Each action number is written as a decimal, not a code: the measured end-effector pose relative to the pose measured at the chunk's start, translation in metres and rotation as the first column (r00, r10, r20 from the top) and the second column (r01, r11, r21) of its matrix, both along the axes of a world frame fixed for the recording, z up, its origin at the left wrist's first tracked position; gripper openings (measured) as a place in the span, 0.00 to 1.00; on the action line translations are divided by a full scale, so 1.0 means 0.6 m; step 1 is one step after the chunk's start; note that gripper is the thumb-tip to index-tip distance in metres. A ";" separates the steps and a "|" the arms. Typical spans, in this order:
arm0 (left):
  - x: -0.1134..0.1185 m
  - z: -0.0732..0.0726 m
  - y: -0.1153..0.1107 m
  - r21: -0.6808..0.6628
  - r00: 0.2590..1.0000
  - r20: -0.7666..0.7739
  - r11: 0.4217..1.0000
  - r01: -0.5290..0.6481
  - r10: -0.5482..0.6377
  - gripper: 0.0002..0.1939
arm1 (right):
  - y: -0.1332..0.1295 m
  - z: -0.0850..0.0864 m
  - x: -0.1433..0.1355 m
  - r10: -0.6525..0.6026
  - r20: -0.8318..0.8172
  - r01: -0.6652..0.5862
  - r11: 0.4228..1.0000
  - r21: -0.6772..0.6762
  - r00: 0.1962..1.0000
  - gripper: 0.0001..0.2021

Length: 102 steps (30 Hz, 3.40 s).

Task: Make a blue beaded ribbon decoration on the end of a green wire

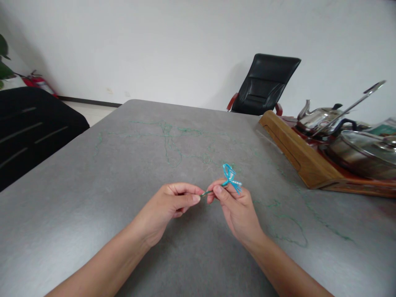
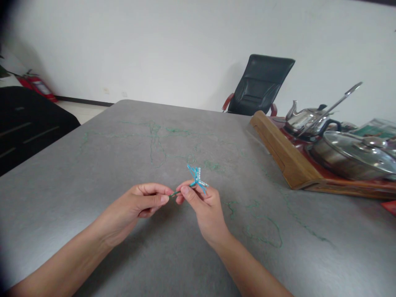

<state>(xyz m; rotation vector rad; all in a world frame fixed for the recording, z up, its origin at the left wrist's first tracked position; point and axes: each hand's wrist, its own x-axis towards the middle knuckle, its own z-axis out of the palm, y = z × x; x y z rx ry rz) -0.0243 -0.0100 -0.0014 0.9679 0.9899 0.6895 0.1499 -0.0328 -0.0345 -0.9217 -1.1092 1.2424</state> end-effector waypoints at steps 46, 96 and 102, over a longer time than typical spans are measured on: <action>-0.008 0.003 -0.002 0.569 0.903 -0.426 0.761 0.311 -0.051 0.09 | 0.032 0.193 0.040 -0.116 0.981 -0.449 0.876 0.174 0.153 0.06; -0.012 0.015 0.001 0.646 0.881 -0.419 0.753 0.121 0.219 0.05 | -0.091 0.149 0.031 -0.524 0.827 -0.495 0.674 0.549 0.203 0.11; -0.014 0.013 -0.005 0.694 0.853 -0.493 0.668 0.268 0.170 0.07 | -0.055 0.194 0.032 -0.547 0.826 -0.544 0.656 0.523 0.136 0.15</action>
